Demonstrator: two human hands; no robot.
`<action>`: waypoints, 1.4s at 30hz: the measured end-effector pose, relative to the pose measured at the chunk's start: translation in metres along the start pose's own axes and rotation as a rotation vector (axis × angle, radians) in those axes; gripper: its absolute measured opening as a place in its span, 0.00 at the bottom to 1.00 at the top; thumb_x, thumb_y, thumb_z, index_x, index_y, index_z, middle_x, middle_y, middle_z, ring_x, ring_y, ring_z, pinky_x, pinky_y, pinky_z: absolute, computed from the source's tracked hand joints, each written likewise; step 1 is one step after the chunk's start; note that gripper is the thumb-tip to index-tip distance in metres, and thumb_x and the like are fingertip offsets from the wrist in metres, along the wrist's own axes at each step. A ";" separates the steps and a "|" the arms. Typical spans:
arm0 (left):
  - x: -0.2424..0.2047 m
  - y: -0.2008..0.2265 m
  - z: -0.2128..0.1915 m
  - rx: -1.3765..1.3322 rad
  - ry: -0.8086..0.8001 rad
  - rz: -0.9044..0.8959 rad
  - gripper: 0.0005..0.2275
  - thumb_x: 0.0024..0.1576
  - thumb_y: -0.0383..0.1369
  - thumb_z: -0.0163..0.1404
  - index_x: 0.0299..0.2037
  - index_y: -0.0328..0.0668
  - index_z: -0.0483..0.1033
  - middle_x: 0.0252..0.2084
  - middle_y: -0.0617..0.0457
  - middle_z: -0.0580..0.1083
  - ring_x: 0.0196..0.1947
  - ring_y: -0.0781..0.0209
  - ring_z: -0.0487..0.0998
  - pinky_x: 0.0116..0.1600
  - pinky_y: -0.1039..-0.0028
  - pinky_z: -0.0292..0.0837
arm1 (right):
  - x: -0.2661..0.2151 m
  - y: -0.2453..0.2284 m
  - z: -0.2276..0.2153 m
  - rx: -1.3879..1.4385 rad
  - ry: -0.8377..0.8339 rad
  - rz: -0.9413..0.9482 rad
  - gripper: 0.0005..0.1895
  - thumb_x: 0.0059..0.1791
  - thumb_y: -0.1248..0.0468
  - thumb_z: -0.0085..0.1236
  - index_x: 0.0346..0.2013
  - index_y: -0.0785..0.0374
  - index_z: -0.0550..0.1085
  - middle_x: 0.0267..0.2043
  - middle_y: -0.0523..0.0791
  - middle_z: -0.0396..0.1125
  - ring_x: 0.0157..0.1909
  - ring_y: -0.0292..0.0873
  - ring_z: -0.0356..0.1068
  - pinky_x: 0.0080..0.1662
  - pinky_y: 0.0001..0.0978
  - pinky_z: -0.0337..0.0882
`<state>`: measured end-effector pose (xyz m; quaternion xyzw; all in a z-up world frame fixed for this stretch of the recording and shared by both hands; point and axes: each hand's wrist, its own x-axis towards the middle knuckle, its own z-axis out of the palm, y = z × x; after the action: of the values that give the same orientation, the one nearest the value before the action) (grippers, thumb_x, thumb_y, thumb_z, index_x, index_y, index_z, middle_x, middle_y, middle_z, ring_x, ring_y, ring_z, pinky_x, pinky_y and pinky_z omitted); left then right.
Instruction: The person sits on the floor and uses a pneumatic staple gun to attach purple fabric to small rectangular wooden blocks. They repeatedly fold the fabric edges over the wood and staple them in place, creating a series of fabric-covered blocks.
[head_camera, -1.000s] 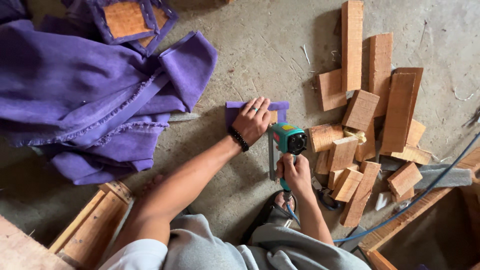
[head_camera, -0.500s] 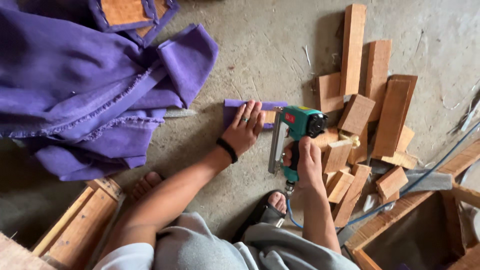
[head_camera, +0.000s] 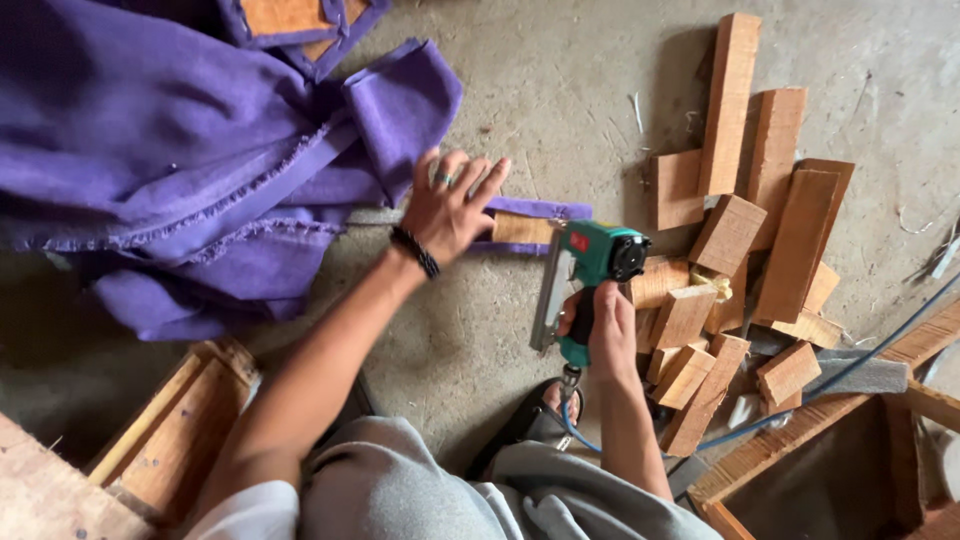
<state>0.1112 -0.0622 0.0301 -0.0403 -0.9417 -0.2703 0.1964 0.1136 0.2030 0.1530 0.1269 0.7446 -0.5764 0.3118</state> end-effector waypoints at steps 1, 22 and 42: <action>0.000 -0.004 0.001 0.004 -0.049 0.024 0.23 0.50 0.38 0.53 0.57 0.42 0.74 0.49 0.46 0.77 0.50 0.49 0.75 0.61 0.46 0.61 | -0.004 0.004 0.003 -0.031 -0.018 -0.020 0.31 0.57 0.41 0.36 0.29 0.65 0.69 0.24 0.43 0.67 0.25 0.37 0.69 0.30 0.30 0.70; -0.037 0.015 0.031 0.157 -0.036 0.069 0.06 0.59 0.30 0.48 0.39 0.37 0.77 0.40 0.52 0.73 0.46 0.57 0.74 0.62 0.53 0.66 | 0.016 -0.005 0.022 -0.210 -0.072 0.012 0.28 0.59 0.46 0.39 0.40 0.71 0.71 0.23 0.42 0.65 0.23 0.35 0.65 0.29 0.29 0.68; 0.018 0.070 0.039 0.013 -0.357 0.127 0.40 0.47 0.37 0.63 0.68 0.26 0.57 0.62 0.30 0.67 0.64 0.35 0.66 0.70 0.49 0.59 | -0.082 0.063 -0.008 -0.960 -0.178 -0.221 0.32 0.49 0.55 0.59 0.67 0.59 0.66 0.24 0.54 0.73 0.26 0.58 0.73 0.32 0.49 0.71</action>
<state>0.0936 0.0168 0.0414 -0.1455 -0.9589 -0.2398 0.0431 0.2094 0.2438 0.1548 -0.1601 0.9053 -0.2071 0.3344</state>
